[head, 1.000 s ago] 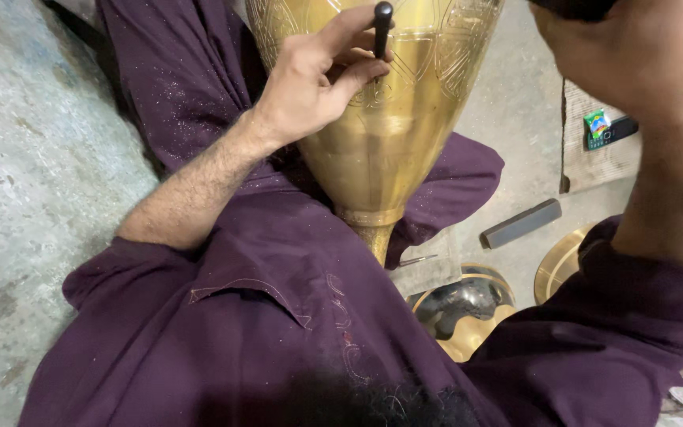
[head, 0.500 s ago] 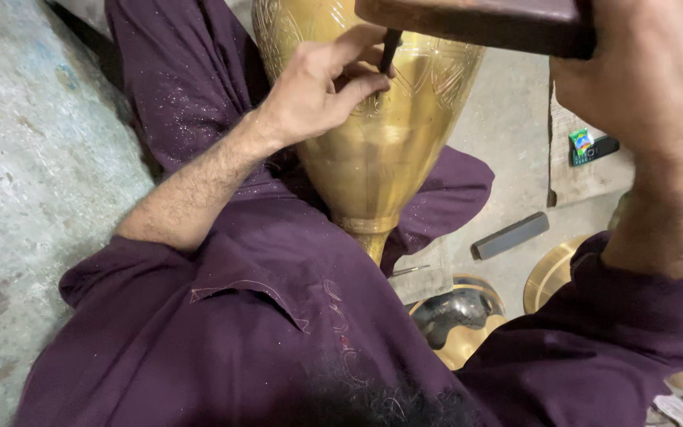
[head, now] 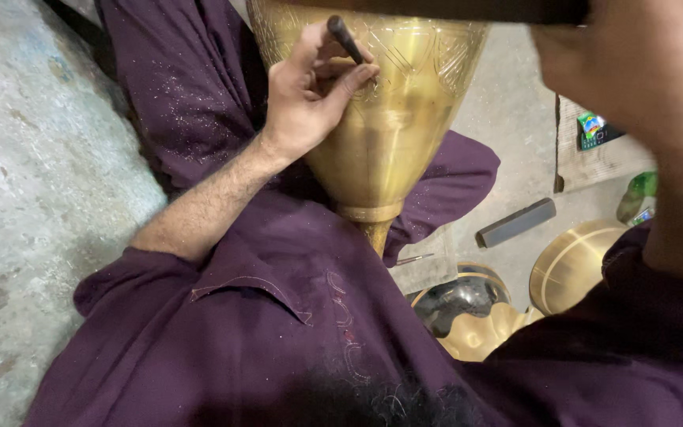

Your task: The person sits on the floor holding a large brass vase between the legs and decorates its surface by hand. They hold a small punch against the brass and strike it with a wooden mallet, working pattern lines into the metal and repositioning the punch repeatedly across the surface.

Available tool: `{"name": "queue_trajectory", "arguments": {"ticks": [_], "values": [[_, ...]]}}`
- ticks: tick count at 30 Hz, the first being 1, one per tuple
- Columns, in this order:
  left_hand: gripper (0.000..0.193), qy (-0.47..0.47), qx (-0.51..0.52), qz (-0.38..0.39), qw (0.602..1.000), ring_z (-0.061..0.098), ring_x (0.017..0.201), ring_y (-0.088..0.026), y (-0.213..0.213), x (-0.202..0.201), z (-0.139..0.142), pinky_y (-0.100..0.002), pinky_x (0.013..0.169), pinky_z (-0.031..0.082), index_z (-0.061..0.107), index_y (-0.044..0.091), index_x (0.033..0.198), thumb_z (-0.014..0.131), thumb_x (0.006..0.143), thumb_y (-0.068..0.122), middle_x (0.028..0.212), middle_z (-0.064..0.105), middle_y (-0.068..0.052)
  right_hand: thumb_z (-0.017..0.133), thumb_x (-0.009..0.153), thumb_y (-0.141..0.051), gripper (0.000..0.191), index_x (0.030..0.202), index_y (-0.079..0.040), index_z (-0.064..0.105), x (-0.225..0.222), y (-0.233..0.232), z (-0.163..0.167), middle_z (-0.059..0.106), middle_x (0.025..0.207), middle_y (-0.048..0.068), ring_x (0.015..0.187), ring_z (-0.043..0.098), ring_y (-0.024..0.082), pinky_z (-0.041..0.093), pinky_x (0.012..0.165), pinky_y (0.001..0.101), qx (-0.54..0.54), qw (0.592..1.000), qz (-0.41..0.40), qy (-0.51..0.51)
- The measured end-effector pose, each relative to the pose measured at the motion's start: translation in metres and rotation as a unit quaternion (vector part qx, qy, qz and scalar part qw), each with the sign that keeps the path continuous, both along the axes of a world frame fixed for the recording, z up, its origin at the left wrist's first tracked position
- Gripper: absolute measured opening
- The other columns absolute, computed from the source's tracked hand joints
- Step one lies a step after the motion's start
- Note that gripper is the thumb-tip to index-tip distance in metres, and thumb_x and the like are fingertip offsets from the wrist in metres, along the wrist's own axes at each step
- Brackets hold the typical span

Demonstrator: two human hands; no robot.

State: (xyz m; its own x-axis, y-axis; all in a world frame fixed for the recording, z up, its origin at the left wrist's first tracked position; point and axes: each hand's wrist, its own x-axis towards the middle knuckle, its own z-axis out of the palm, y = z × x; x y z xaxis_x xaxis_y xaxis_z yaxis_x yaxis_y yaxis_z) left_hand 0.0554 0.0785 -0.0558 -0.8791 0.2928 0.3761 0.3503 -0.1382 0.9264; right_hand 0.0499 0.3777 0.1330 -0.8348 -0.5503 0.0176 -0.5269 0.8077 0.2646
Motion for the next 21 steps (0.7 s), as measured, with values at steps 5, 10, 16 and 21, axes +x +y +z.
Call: {"name": "queue_trajectory", "arguments": {"ticks": [5, 10, 16, 21], "values": [[0.041, -0.023, 0.007, 0.006, 1.000, 0.077, 0.113, -0.020, 0.002, 0.009, 0.000, -0.030, 0.100, 0.069, 0.042, 0.001, 0.140, 0.068, 0.110, -0.007, 0.122, 0.072, -0.013, 0.067, 0.094, -0.002, 0.001, 0.093, -0.002, 0.067, 0.006, 0.005, -0.009, 0.059, 0.068, 0.009, 0.052, 0.057, 0.018, 0.044, 0.053, 0.0279, 0.064, 0.998, 0.002, 0.012], [0.040, -0.027, 0.011, 0.030, 0.999, 0.077, 0.111, -0.019, 0.009, 0.015, 0.003, -0.028, 0.097, 0.068, 0.042, 0.004, 0.138, 0.069, 0.110, -0.006, 0.123, 0.071, -0.012, 0.064, 0.096, 0.001, 0.008, 0.088, -0.002, 0.063, -0.002, 0.013, -0.018, 0.055, 0.066, 0.010, 0.051, 0.055, 0.019, 0.041, 0.050, 0.0291, -0.002, 0.998, -0.055, -0.035], [0.039, -0.029, 0.009, 0.024, 0.999, 0.077, 0.108, -0.016, 0.005, 0.019, 0.008, -0.026, 0.094, 0.068, 0.044, 0.003, 0.136, 0.072, 0.110, -0.005, 0.122, 0.071, -0.009, 0.061, 0.106, -0.005, 0.024, 0.083, -0.001, 0.058, 0.003, 0.004, -0.013, 0.049, 0.056, 0.009, 0.044, 0.050, 0.017, 0.036, 0.047, 0.0317, -0.149, 0.968, -0.107, -0.169], [0.038, -0.026, -0.014, -0.004, 1.000, 0.076, 0.110, -0.017, -0.001, 0.014, 0.016, -0.027, 0.096, 0.068, 0.048, 0.002, 0.141, 0.070, 0.111, -0.007, 0.122, 0.070, -0.010, 0.064, 0.100, -0.007, 0.026, 0.076, -0.011, 0.054, 0.007, 0.013, -0.020, 0.043, 0.055, -0.004, 0.043, 0.042, 0.004, 0.031, 0.047, 0.0199, 0.172, 0.979, 0.096, 0.051]]}}
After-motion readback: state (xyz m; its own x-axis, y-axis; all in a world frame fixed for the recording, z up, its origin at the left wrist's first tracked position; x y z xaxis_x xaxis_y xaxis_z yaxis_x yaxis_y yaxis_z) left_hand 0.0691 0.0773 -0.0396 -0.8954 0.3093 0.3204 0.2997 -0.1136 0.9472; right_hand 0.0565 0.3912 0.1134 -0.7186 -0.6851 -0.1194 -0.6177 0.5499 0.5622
